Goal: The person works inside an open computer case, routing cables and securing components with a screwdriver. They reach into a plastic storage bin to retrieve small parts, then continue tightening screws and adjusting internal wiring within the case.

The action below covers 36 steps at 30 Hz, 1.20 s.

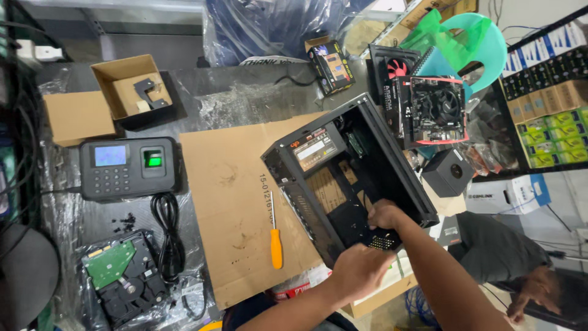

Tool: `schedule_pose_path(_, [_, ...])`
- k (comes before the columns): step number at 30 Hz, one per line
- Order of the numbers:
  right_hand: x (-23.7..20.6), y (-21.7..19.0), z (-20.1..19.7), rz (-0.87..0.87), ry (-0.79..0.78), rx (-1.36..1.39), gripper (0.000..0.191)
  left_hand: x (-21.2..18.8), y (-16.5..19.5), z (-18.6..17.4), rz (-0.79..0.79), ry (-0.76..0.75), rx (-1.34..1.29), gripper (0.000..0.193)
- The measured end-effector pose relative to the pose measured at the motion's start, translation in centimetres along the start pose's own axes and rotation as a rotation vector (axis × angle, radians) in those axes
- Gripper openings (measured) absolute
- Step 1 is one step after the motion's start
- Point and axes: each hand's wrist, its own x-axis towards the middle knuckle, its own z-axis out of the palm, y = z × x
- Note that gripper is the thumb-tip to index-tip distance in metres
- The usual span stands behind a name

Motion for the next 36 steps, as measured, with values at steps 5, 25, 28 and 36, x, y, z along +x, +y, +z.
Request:
schedule_pose_path(5, [0.0,-1.0,0.5,0.131,-0.017,0.034,0.012,-2.5,-1.4,1.5,0.286,-0.067,0.120,0.032])
schedule_pose_path(25, [-1.3,-3.3,1.0,0.238,0.137,0.131,0.028,-2.4,-0.7,0.3,0.299,-0.005,0.145,0.022])
schedule_pose_path(28, [-1.6,-3.8,0.9,0.253,0.169,0.125,0.026,-2.4,-0.8,0.4,0.301,-0.001,0.147,0.026])
schedule_pose_path(36, [-2.3,-4.2,0.7,0.248,0.120,0.131,0.016,-2.5,-0.9,0.7,0.287,-0.057,0.172,0.025])
